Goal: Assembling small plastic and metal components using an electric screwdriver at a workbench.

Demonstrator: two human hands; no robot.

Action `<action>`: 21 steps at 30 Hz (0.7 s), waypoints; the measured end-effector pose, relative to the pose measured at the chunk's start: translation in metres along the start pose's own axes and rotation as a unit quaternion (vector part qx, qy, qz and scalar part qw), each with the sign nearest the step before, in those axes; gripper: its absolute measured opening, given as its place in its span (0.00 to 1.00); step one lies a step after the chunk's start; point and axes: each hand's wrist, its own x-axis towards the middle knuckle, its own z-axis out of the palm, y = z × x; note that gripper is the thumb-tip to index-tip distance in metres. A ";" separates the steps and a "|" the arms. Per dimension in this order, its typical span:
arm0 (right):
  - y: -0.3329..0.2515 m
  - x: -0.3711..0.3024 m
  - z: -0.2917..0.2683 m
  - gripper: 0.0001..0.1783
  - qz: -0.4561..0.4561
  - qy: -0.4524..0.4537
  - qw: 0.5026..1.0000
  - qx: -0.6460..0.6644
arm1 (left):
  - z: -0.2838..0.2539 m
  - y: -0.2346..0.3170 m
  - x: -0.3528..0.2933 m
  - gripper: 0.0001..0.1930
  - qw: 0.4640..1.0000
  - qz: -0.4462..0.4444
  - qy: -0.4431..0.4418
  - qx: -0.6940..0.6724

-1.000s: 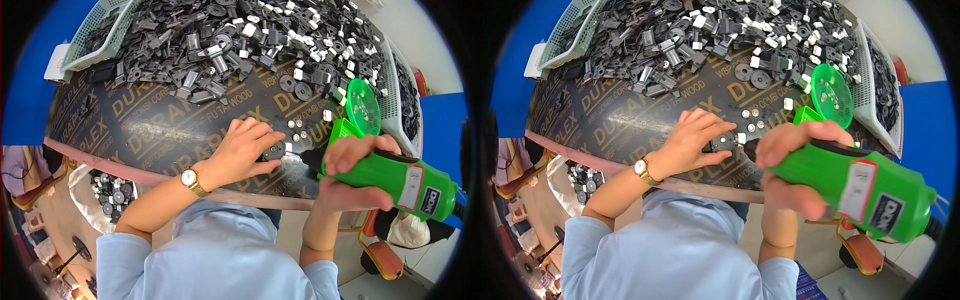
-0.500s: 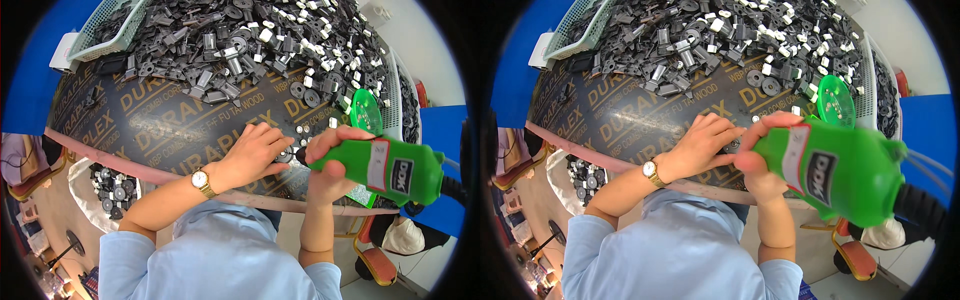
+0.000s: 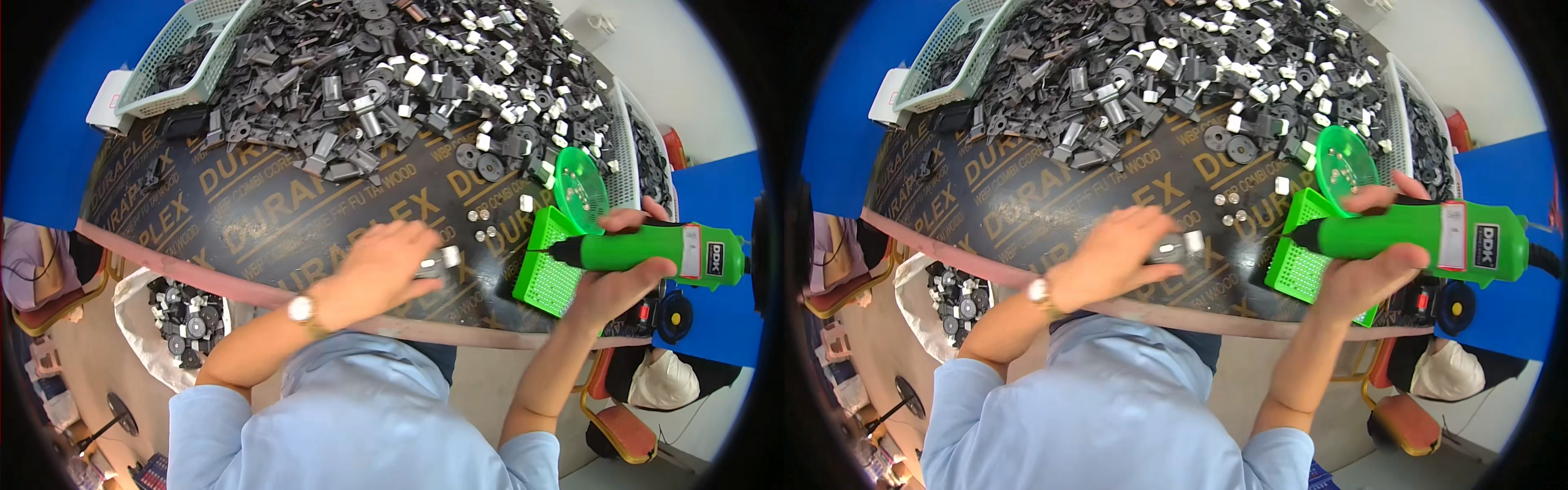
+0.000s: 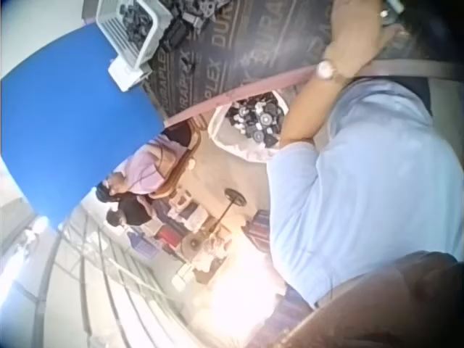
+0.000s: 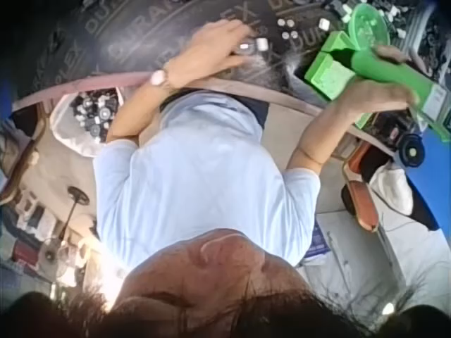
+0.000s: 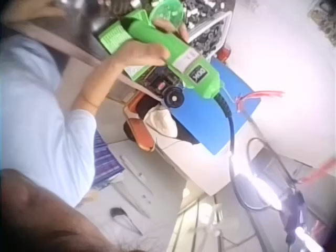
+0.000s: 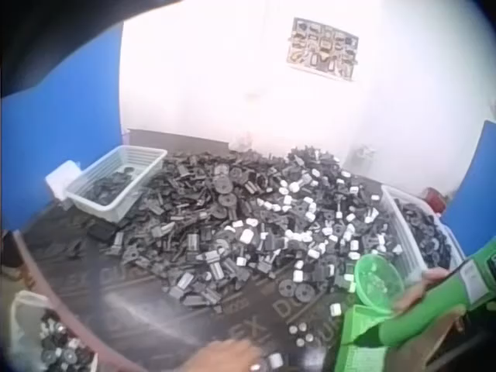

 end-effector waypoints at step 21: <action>0.110 0.073 -0.207 0.26 0.064 0.138 0.941 -0.301 | -0.115 -0.019 -0.006 0.17 0.993 -0.044 0.031 0.103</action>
